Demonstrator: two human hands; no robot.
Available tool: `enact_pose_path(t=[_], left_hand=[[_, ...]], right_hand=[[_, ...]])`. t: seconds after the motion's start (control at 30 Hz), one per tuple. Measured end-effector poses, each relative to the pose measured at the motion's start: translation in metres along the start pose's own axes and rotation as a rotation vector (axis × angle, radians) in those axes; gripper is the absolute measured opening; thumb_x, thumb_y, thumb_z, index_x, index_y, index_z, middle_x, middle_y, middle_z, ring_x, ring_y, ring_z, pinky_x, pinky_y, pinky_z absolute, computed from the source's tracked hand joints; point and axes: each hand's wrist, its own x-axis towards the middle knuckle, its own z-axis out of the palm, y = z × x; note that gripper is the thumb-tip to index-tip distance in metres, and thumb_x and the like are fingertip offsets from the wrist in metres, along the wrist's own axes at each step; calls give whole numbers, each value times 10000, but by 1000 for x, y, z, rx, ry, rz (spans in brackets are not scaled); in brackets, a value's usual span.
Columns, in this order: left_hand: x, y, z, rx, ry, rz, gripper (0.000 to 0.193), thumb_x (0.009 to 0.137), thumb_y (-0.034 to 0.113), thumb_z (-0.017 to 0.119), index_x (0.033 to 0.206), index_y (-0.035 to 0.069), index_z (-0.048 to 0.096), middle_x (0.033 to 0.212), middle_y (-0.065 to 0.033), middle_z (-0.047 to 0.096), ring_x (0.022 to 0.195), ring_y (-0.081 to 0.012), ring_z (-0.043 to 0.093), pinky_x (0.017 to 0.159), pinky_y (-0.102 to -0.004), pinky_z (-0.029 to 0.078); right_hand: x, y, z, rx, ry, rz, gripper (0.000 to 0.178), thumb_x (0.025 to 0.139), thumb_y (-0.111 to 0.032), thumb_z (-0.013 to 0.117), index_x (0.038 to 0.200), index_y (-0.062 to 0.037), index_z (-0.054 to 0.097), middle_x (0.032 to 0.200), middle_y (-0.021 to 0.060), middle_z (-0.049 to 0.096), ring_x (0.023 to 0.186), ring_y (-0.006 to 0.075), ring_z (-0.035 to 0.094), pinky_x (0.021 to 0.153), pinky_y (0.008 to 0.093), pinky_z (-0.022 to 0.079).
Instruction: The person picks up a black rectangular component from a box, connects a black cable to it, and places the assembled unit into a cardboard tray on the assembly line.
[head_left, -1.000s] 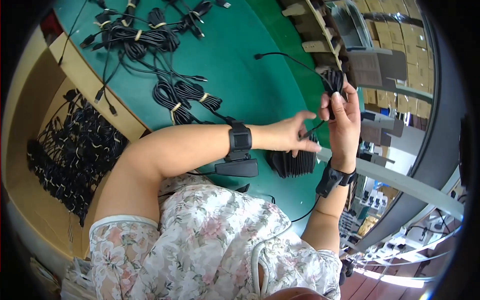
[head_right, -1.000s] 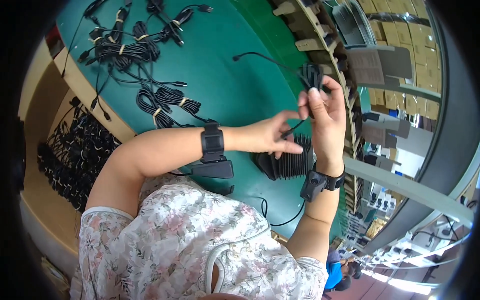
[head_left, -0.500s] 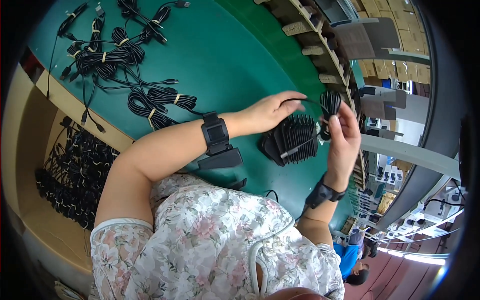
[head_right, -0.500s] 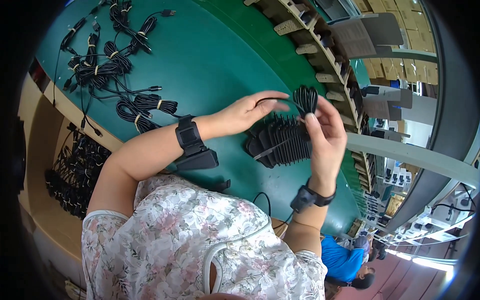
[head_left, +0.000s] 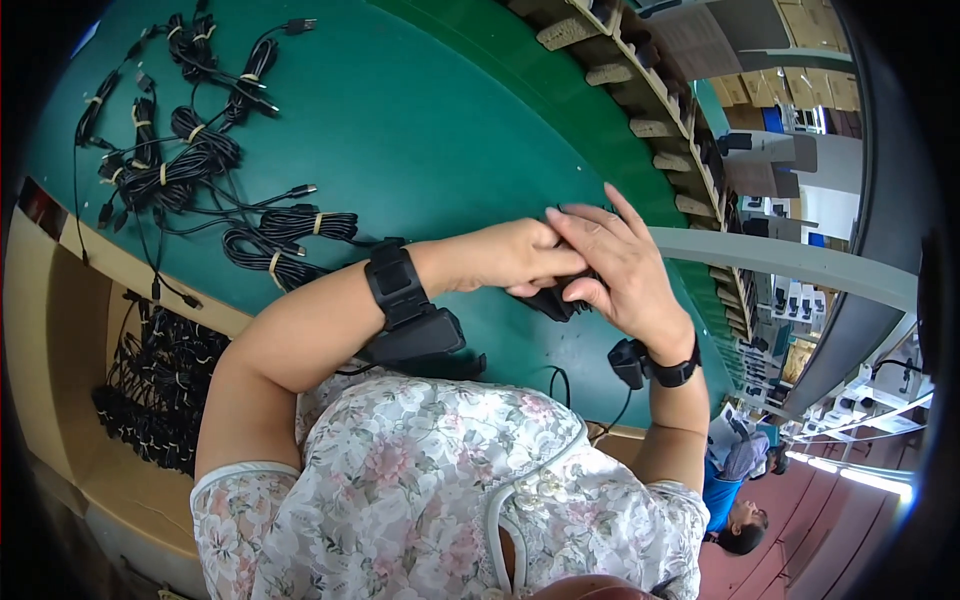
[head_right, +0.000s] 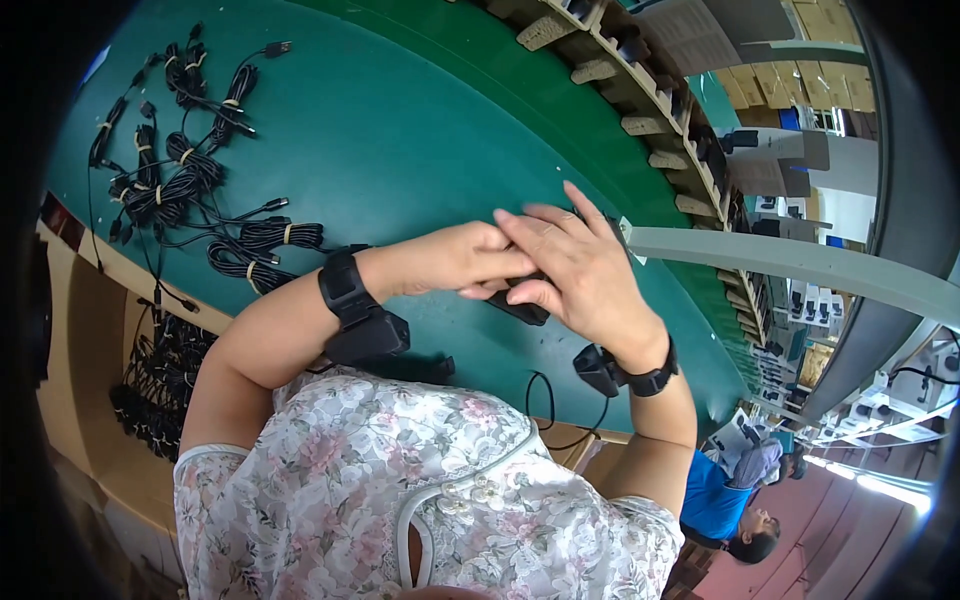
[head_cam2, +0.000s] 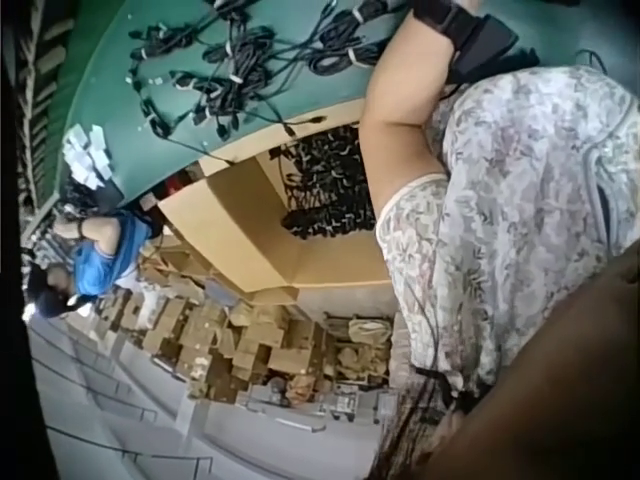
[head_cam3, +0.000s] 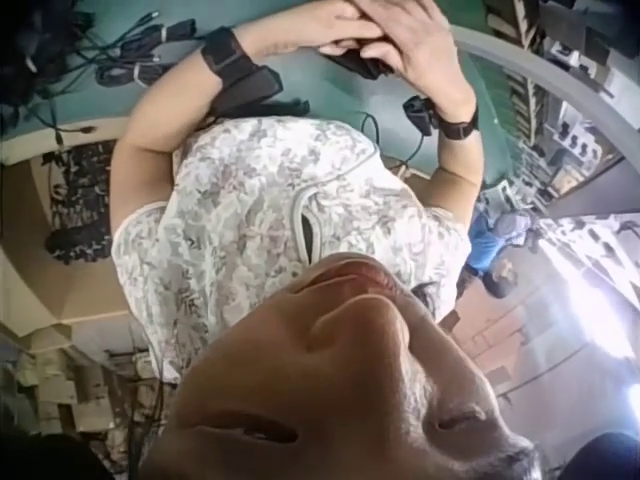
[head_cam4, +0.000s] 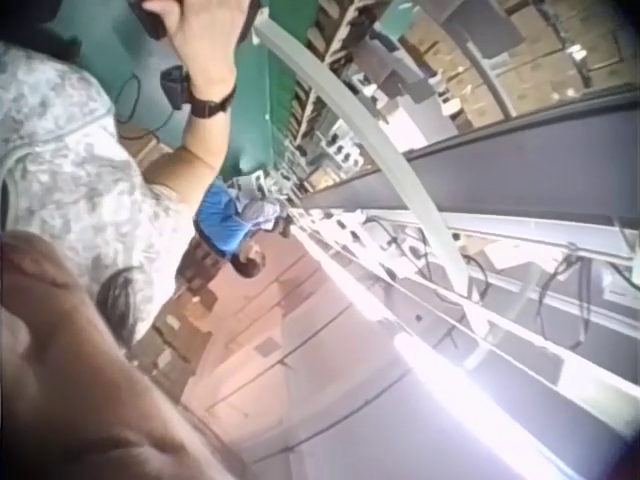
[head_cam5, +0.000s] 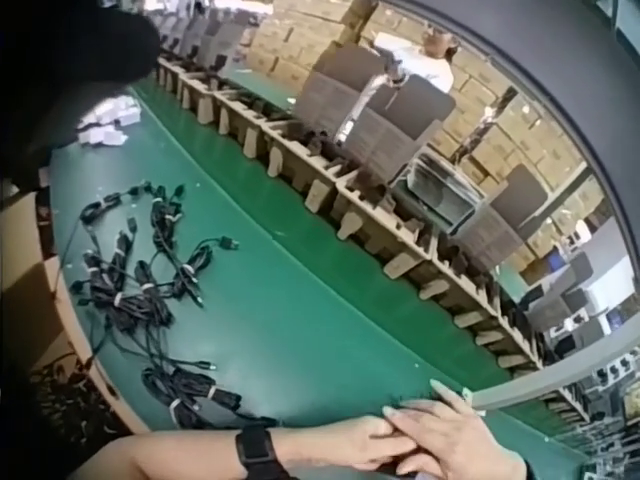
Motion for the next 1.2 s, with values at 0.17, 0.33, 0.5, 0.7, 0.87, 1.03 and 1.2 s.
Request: enact_pose_path(t=[0.17,0.33,0.5,0.7,0.87,1.03,1.2], left_hand=[[0,1,-3,0,236,28,283,930,319,490,955,40,528,689,-10,519,560,-63,497,498,-190,395],[2,-7,-11,52,392,98,287,930,299,490,1040,34,496,792,-22,528,633,-69,518,548,-200,424],[11,-15,-9,182,468,78,299,913,267,523,1078,27,461,901,-49,516,695,-83,532,577,-216,442],[7,-16,-16,225,610,130,325,887,257,564,1073,14,455,930,-82,503,715,-111,539,630,-252,452],[6,-19,-20,290,603,122,286,913,245,523,1115,59,443,976,-44,493,770,-95,532,596,-236,449],[6,-17,-19,275,640,106,289,901,237,543,1094,43,450,972,-50,499,771,-105,534,624,-247,453],[9,-17,-19,266,650,124,285,880,224,572,1052,21,469,945,-77,506,747,-124,523,678,-273,453]], right_hand=[[-6,11,-14,6,-177,305,417,818,-218,575,1202,-65,516,978,134,602,919,325,580,814,388,457],[-15,112,-33,-340,211,630,289,905,-237,480,1173,-154,550,994,166,619,882,343,597,701,398,486],[-42,261,-71,-524,177,1208,456,936,-440,312,1180,-133,543,1018,202,607,1002,370,556,809,442,454],[-61,350,-33,-476,-56,1354,479,909,-426,354,1079,-39,579,1055,224,590,1039,413,519,849,447,430],[-110,457,6,-441,-135,1165,491,885,-451,390,1060,-40,593,1045,223,598,1001,409,543,828,440,439],[-85,441,48,-387,96,1140,462,865,-433,435,1072,-48,584,1026,234,603,952,393,571,799,437,452],[-97,434,53,-182,481,1167,412,817,-335,568,1095,-31,549,998,260,600,939,383,581,810,423,461]])
